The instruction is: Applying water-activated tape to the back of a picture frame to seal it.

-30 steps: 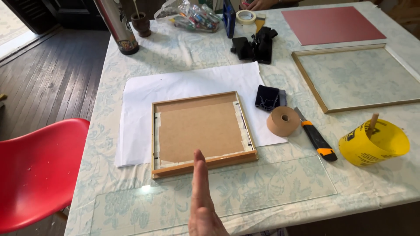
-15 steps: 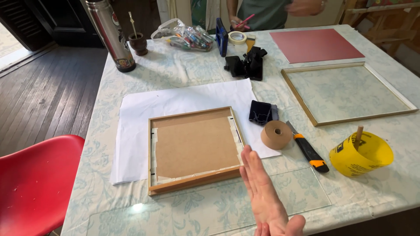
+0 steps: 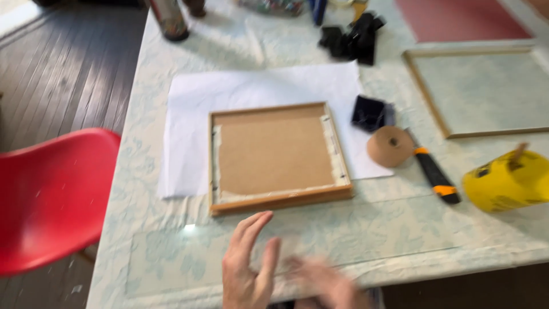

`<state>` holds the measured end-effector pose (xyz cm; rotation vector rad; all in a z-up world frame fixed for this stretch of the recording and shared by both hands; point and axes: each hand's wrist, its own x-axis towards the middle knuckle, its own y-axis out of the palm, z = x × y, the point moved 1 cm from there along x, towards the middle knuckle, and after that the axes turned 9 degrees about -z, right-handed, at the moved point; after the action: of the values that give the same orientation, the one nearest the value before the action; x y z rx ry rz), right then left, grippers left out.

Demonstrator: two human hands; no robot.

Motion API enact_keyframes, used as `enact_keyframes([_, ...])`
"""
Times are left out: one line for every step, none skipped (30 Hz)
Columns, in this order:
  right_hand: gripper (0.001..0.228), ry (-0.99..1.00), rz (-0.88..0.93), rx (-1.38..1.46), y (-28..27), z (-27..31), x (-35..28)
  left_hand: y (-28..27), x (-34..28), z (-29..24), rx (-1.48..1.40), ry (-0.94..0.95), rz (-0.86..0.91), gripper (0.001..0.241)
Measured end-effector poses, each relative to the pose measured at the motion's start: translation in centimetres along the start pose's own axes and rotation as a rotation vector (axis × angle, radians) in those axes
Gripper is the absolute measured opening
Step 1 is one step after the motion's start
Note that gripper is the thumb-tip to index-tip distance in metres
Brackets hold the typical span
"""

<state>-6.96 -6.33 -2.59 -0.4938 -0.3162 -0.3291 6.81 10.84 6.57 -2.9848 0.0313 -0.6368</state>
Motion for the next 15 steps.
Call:
enact_keyframes([0.024,-0.042,0.055,-0.123,-1.7,0.3,4.7,-0.3,-0.5,1.2,0.292,0.114,0.018,0.043])
enact_keyframes([0.02,-0.083,0.111,-0.244,-2.7,2.0,8.8,-0.5,-1.2,2.4,0.583,0.223,0.048,0.044])
enact_keyframes([0.02,-0.068,0.136,-0.234,-2.6,1.9,10.1,-0.2,-1.4,2.8,0.596,0.195,0.05,0.044])
enact_keyframes([0.02,-0.167,0.13,-0.392,-2.5,1.7,11.6,0.2,-1.5,3.3,0.699,0.248,0.109,0.046])
enact_keyframes([0.021,-0.269,0.124,-0.547,-2.3,1.5,13.1,0.6,-1.5,3.7,0.8,0.3,0.171,0.049])
enact_keyframes([0.021,-0.265,0.139,-0.541,-1.4,1.1,13.5,1.0,-1.5,4.1,0.806,0.284,0.172,0.049])
enact_keyframes([0.019,-0.294,0.134,-0.569,-0.6,0.7,13.9,1.5,-1.4,4.4,0.838,0.315,0.186,0.05])
enact_keyframes([0.018,-0.326,0.122,-0.6,0.0,0.2,14.5,2.3,-1.0,4.7,0.866,0.354,0.198,0.051])
enact_keyframes([0.018,-0.326,0.131,-0.598,0.8,0.5,15.0,2.2,-0.9,5.0,0.868,0.345,0.197,0.051])
enact_keyframes([0.017,-0.371,0.106,-0.593,1.5,0.7,15.4,2.3,-0.8,5.3,0.926,0.356,0.204,0.052])
enact_keyframes([0.016,-0.416,0.081,-0.588,2.1,0.9,15.7,2.4,-0.7,5.6,0.985,0.366,0.212,0.052])
enact_keyframes([0.016,-0.408,0.087,-0.59,2.0,0.4,15.7,2.1,-0.8,5.9,0.982,0.359,0.219,0.052])
enact_keyframes([0.018,-0.414,0.098,-0.636,2.0,-0.1,15.7,1.8,-0.9,6.2,0.984,0.35,0.22,0.05])
enact_keyframes([0.02,-0.423,0.111,-0.681,2.1,-0.6,15.8,1.5,-1.0,6.6,0.988,0.34,0.218,0.048])
enact_keyframes([0.02,-0.418,0.119,-0.68,1.5,-1.2,15.6,1.1,-1.0,7.4,0.988,0.331,0.223,0.048])
